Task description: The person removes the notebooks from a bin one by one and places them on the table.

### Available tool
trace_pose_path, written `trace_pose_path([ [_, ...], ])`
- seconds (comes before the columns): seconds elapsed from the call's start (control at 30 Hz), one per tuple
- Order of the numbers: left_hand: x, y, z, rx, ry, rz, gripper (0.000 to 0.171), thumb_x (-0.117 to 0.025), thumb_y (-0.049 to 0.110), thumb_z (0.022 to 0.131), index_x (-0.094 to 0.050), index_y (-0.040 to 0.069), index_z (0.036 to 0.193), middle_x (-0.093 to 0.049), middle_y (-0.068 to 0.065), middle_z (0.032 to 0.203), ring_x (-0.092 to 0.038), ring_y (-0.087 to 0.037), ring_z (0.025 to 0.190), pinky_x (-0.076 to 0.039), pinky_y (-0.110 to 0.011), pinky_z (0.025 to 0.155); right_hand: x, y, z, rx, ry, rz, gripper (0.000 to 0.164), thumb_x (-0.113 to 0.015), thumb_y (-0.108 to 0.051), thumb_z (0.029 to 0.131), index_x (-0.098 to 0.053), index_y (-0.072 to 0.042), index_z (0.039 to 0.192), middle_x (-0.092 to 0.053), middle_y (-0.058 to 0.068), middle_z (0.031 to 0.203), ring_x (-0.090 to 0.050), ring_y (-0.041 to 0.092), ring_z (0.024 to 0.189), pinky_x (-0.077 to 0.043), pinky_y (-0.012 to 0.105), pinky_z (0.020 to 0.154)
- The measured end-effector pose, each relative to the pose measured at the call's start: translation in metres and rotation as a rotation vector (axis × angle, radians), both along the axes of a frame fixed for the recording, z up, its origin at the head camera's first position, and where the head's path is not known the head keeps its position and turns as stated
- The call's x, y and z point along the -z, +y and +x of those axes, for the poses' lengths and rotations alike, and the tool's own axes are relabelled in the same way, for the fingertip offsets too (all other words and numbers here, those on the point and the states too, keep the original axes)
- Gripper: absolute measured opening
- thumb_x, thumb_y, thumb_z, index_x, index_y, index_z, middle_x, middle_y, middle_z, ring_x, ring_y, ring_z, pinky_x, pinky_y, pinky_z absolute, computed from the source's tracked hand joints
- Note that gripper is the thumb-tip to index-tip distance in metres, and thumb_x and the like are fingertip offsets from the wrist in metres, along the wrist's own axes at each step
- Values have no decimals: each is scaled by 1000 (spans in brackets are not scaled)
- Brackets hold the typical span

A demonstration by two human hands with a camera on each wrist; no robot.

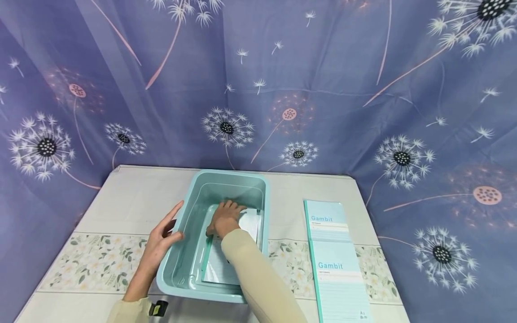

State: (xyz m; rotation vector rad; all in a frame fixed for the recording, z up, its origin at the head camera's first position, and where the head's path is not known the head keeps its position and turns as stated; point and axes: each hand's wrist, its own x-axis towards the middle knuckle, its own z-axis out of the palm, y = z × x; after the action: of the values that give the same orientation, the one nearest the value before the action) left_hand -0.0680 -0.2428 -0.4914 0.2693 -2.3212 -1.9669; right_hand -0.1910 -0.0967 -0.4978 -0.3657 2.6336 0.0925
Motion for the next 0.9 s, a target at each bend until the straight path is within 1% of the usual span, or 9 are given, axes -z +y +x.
trace_pose_path([
  [0.1, 1, 3, -1, 7, -6, 3, 82, -61, 2, 86, -45, 41, 157, -60, -22, 146, -67, -49, 116, -60, -43, 79, 0, 3, 0, 3, 2, 34, 101, -69, -70, 85, -39, -9, 159, -42, 18, 156, -43, 37, 145, -33, 62, 121],
  [0.17, 2, 4, -2, 13, -11, 3, 82, -61, 3, 86, -45, 41, 157, -60, -22, 147, -67, -48, 116, -60, -43, 80, 1, 5, 1, 13, 5, 53, 98, -66, -71, 87, -40, -11, 159, -43, 16, 157, -43, 36, 146, -32, 61, 122],
  [0.27, 1, 4, -2, 3, -14, -8, 82, -62, 4, 86, -45, 41, 157, -60, -23, 146, -68, -48, 115, -61, -46, 79, 3, 5, 3, 16, 17, 75, 105, -63, -79, 83, -36, -13, 160, -46, 15, 159, -47, 35, 146, -36, 61, 120],
  [0.4, 0, 1, 0, -11, -19, -19, 82, -62, 4, 86, -45, 40, 157, -61, -23, 145, -68, -49, 114, -61, -47, 79, 8, 3, 4, -4, -2, 96, 113, -61, -88, 76, -35, -15, 158, -52, 16, 155, -55, 34, 141, -43, 57, 116],
  [0.5, -1, -1, 2, -7, -23, -27, 82, -62, 4, 86, -44, 41, 158, -61, -22, 145, -68, -47, 114, -60, -42, 80, 13, 0, 4, -19, 6, 97, 105, -60, -86, 78, -41, -13, 152, -59, 17, 146, -60, 33, 134, -48, 55, 111],
  [0.6, -1, -2, 3, -4, -25, -28, 82, -61, 4, 87, -43, 41, 158, -61, -21, 145, -69, -45, 113, -58, -37, 79, 15, -3, 3, -22, 27, 134, 99, -55, -86, 81, -45, -14, 147, -64, 16, 141, -63, 32, 129, -49, 53, 108],
  [0.73, -2, -1, 3, -4, -29, -19, 82, -61, 5, 87, -44, 42, 157, -62, -21, 145, -69, -44, 111, -58, -36, 78, 3, -4, 4, -5, 47, 161, 97, -53, -86, 82, -45, -17, 149, -63, 12, 141, -63, 31, 128, -47, 51, 109],
  [0.83, -3, 0, 2, 0, -22, -12, 81, -61, 5, 87, -44, 42, 157, -61, -21, 146, -69, -45, 113, -59, -38, 78, -10, -3, 4, -8, 93, 138, 95, -54, -86, 82, -46, -19, 148, -62, 10, 139, -63, 30, 126, -44, 50, 110],
  [0.9, -3, 1, 2, 2, -16, -11, 81, -60, 4, 87, -44, 42, 157, -60, -21, 147, -69, -46, 114, -59, -40, 79, -15, -2, 3, -22, 124, 122, 92, -54, -86, 83, -47, -20, 147, -62, 9, 138, -62, 30, 125, -42, 49, 111],
])
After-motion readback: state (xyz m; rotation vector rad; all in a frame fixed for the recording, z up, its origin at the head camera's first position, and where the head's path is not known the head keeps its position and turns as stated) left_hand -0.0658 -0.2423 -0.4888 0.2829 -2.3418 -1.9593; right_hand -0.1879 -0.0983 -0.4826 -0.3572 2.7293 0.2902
